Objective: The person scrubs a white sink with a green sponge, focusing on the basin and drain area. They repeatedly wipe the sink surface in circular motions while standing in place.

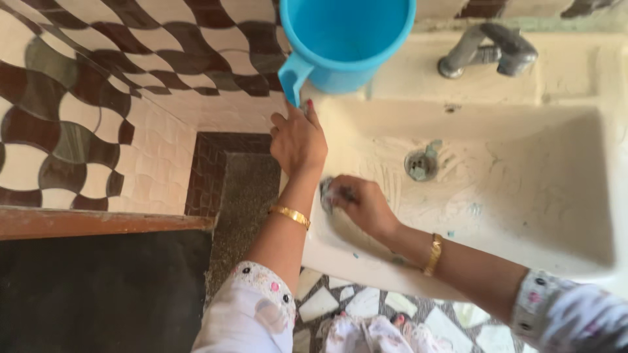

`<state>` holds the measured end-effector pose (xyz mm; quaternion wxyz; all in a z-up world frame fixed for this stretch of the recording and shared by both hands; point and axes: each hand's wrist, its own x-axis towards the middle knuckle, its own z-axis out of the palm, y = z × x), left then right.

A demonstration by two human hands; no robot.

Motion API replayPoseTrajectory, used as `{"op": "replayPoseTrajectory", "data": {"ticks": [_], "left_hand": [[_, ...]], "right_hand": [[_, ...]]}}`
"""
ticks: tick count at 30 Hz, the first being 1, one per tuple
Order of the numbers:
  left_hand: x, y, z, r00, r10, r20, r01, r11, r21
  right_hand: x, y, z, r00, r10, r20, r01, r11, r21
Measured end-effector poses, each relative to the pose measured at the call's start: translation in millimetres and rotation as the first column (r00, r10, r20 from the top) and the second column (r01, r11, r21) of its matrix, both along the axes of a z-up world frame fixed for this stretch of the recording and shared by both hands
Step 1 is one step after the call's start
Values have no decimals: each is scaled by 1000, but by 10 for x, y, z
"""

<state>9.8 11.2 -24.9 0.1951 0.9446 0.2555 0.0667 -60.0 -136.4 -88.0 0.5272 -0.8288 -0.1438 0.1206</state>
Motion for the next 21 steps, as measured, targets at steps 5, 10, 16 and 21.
{"op": "replayPoseTrajectory", "data": {"ticks": [5,10,16,21], "left_hand": [[-14,-22,-73,998,26,50,-27,999,17],[11,15,-31,1000,7,7,-7,1000,-18],[19,-7,-47,1000,17,-14,-17,1000,-6],[-13,-41,-64,999,20,48,-22,999,36]], "right_hand": [[642,-76,-186,983,-66,172,68,998,-8],[368,-218,-316,964,126,234,-106,990,-96],[446,-268,-332,966,188,176,-168,978,-124],[698,-249,-254,958,51,282,3,982,-187]]}}
